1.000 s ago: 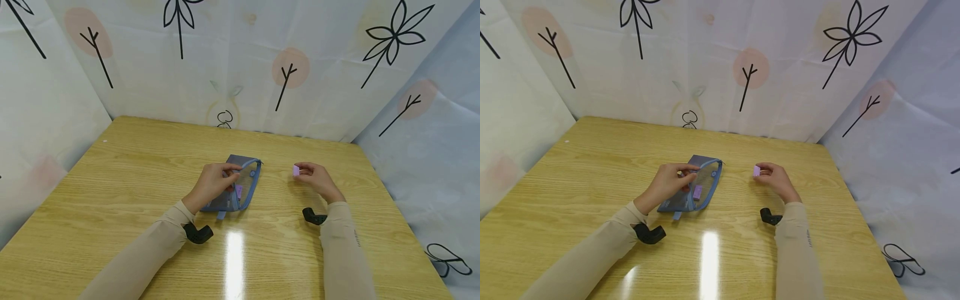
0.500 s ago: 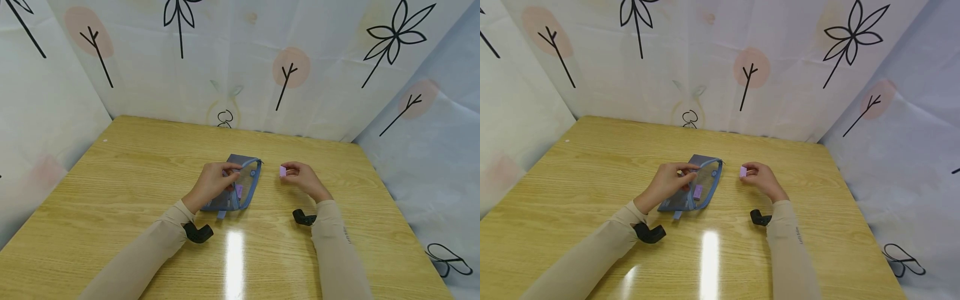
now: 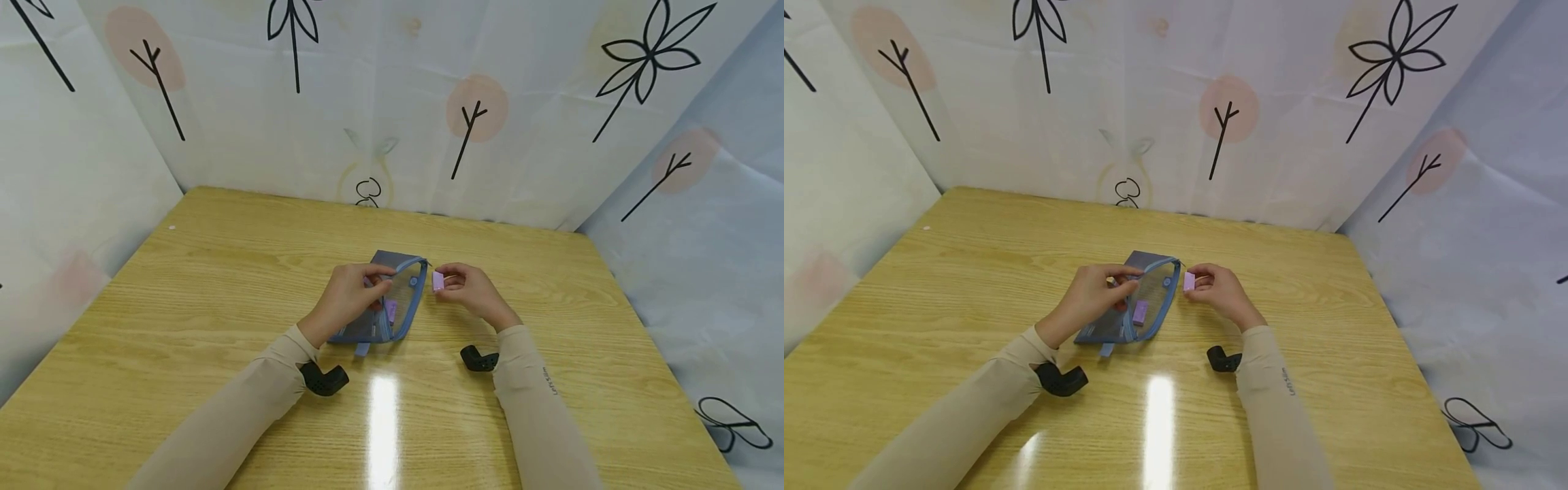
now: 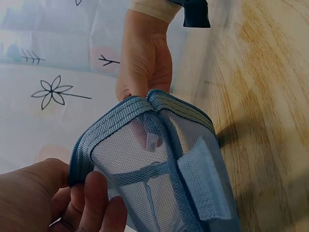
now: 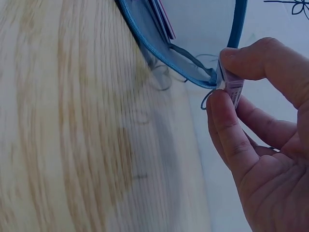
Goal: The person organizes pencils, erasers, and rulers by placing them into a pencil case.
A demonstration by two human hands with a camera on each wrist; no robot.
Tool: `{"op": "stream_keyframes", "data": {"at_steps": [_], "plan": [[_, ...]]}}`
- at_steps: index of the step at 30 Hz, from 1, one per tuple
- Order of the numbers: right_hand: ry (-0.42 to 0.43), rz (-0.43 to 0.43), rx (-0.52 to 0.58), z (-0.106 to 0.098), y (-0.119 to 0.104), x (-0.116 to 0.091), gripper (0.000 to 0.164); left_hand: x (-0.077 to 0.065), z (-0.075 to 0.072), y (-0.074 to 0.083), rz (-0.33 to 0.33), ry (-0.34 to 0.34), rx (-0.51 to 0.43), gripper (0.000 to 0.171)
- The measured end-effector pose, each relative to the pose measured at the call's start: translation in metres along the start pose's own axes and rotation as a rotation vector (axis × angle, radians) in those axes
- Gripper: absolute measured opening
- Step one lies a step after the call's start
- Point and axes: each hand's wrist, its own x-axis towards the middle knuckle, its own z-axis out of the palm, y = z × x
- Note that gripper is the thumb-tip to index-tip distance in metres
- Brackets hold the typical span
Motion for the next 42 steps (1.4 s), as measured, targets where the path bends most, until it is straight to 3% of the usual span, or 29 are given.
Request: {"op": "stream_keyframes", "data": {"at_steps": [5,17,29,42], "plan": [[0.013,-0.003,0.017,0.004,-0.003,0.001,0.051,0.000,0.000,0.000,-0.001,0.001,-0.006,0.027],[-0.049,-0.021,0.101,0.021,-0.006,0.006,0.053,0.001,0.000,0.000,-0.013,-0.011,-0.003,0.027],[-0.108,-0.066,0.084,0.035,-0.011,0.014,0.051,0.000,0.000,0.000,0.001,-0.012,0.002,0.028],[0.017,-0.025,-0.054,0.054,-0.014,0.018,0.044,0.000,0.001,-0.001,0.013,-0.011,-0.014,0.026]]}}
